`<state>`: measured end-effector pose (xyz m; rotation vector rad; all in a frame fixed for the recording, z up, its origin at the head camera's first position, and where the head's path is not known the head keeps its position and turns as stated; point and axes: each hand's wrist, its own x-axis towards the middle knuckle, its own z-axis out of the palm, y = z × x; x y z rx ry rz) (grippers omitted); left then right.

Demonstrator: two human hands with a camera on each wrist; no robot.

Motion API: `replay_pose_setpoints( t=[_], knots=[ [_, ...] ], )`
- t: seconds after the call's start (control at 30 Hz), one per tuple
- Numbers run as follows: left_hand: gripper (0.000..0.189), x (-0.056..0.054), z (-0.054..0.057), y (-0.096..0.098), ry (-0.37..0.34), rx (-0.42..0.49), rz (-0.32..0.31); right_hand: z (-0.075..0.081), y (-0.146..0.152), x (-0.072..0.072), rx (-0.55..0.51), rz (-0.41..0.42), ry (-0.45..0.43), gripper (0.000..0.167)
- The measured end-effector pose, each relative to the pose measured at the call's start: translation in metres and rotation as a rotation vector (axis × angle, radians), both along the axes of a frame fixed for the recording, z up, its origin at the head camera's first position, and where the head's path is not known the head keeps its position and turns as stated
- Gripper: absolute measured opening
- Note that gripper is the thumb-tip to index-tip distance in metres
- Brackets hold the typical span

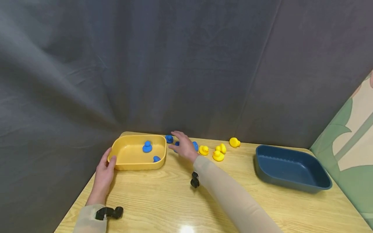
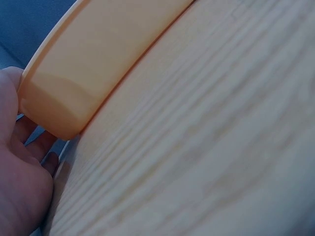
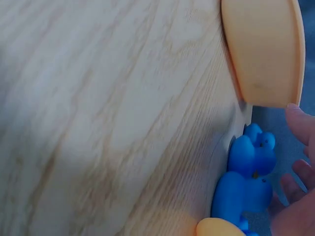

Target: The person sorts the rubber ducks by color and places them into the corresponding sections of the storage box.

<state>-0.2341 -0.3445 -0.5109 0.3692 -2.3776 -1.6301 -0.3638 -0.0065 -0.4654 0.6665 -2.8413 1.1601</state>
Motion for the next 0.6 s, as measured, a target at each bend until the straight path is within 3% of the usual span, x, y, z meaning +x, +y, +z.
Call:
replay_pose_setpoints(
  t=[0.2,0.23,0.33,0.43,0.47,0.6],
  knots=[
    [0.071,-0.001,0.0,-0.002,-0.005,0.01,-0.009,-0.006,0.002,-0.008,0.035,0.03,-0.003,0.069],
    [0.071,-0.001,-0.001,-0.002,-0.002,0.011,-0.012,-0.014,0.003,-0.015,0.037,0.042,0.018,0.069],
    [0.07,-0.002,-0.001,-0.001,-0.001,0.014,-0.02,-0.021,0.003,-0.022,0.064,0.048,0.052,0.069],
    [0.07,-0.001,-0.001,-0.002,-0.009,0.006,-0.011,-0.021,0.0,-0.024,0.107,0.056,0.05,0.071],
    [0.07,-0.001,-0.001,-0.002,-0.011,0.004,-0.007,-0.014,-0.002,-0.019,0.127,0.052,0.034,0.07],
    [0.07,-0.001,0.0,-0.002,-0.014,-0.005,0.003,-0.009,-0.008,-0.017,0.201,0.059,0.028,0.071]
  ],
)
